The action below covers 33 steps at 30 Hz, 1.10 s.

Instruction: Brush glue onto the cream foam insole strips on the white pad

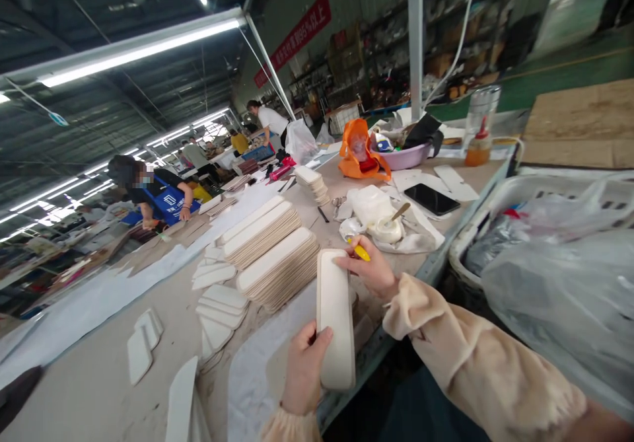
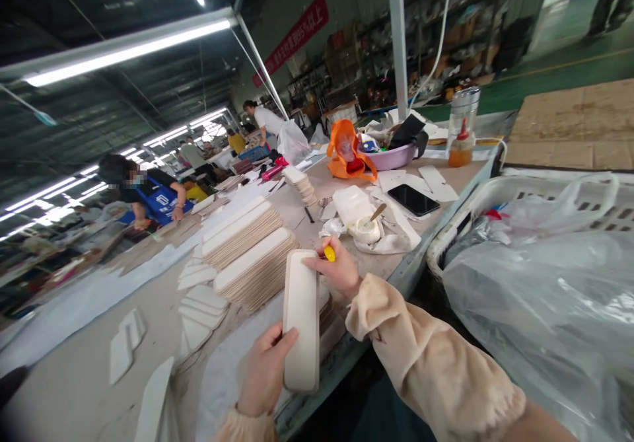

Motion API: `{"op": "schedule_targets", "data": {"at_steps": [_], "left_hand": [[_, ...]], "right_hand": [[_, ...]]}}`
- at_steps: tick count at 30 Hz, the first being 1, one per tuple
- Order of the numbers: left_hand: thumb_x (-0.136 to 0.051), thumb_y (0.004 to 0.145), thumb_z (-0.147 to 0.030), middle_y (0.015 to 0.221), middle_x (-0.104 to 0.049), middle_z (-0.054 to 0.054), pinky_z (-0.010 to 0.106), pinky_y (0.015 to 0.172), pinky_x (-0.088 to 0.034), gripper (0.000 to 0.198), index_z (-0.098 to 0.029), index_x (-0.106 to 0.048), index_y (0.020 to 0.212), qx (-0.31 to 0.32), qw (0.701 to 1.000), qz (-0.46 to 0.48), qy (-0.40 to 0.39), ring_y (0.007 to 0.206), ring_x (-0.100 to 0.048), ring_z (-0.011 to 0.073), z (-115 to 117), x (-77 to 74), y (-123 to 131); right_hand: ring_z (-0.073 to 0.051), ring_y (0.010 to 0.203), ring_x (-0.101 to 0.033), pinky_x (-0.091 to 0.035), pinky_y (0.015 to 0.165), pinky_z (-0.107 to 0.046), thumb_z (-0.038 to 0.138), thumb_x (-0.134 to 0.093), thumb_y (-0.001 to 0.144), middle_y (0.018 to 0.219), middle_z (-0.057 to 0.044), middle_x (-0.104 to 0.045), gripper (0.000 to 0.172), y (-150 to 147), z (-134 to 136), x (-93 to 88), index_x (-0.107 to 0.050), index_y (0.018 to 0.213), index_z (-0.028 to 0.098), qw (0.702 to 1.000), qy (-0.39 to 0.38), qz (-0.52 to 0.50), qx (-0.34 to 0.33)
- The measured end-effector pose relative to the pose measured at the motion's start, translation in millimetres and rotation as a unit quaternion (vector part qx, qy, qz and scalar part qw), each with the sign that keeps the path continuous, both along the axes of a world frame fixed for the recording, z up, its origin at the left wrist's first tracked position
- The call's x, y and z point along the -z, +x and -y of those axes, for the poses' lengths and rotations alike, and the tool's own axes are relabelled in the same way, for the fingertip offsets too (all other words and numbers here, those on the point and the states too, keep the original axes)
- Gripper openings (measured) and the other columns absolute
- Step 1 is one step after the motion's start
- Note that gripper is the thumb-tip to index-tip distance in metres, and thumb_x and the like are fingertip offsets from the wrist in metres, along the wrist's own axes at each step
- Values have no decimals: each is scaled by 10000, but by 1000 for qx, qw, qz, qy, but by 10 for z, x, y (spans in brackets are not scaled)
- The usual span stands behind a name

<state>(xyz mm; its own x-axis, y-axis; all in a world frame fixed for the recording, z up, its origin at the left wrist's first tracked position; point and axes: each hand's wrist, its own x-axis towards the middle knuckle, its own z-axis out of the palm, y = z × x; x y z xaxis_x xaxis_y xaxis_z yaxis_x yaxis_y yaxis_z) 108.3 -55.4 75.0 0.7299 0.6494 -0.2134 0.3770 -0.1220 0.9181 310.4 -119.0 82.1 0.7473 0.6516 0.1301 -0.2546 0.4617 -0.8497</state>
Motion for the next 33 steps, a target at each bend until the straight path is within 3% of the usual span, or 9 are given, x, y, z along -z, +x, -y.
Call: {"op": "schedule_targets", "data": {"at_steps": [7, 13, 17, 21, 27, 33], "left_hand": [[-645, 711, -552, 696, -661, 41, 269, 585, -431, 463, -136, -704, 906, -63, 990, 70, -102, 629, -580, 168, 299, 145, 138], [-743, 655, -465, 715, -692, 56, 292, 657, -473, 430, -110, -706, 894, -79, 965, 128, -216, 684, -628, 192, 361, 126, 168], [-671, 733, -508, 891, -720, 91, 335, 780, -514, 453, -136, -682, 993, -61, 914, 150, -371, 846, -665, 230, 456, 98, 142], [-496, 819, -605, 981, -708, 173, 383, 673, -565, 597, -96, -613, 1109, -12, 867, 66, -493, 861, -688, 301, 568, 187, 3], [-602, 838, -362, 1086, -677, 201, 295, 648, -588, 395, -65, -594, 1098, -16, 891, 89, -445, 941, -679, 312, 672, 294, -156], [-642, 816, -325, 990, -706, 169, 264, 648, -593, 343, -59, -613, 1031, -38, 896, 90, -433, 910, -689, 289, 728, 314, -143]], "right_hand": [[-75, 599, -416, -350, 560, -214, 291, -800, 597, 659, 98, -442, 485, 85, 29, 40, -369, 812, 231, 999, 4, 44, 10], [-75, 561, -402, -334, 538, -218, 309, -808, 573, 626, 102, -447, 505, 125, 17, 82, -375, 821, 234, 999, -13, 38, 11], [-63, 530, -392, -316, 512, -205, 284, -823, 524, 600, 111, -455, 541, 139, 13, 62, -367, 810, 233, 999, -21, 17, 21], [-60, 517, -394, -322, 503, -202, 302, -833, 493, 586, 117, -459, 578, 153, 9, 36, -349, 801, 235, 999, -30, 1, 23], [-60, 533, -395, -320, 504, -204, 309, -822, 502, 602, 111, -456, 560, 148, -12, 74, -355, 802, 231, 998, -43, 22, 39], [-62, 521, -378, -272, 475, -204, 294, -823, 504, 611, 103, -460, 558, 144, -23, 108, -360, 808, 235, 999, -40, 20, 30]]}}
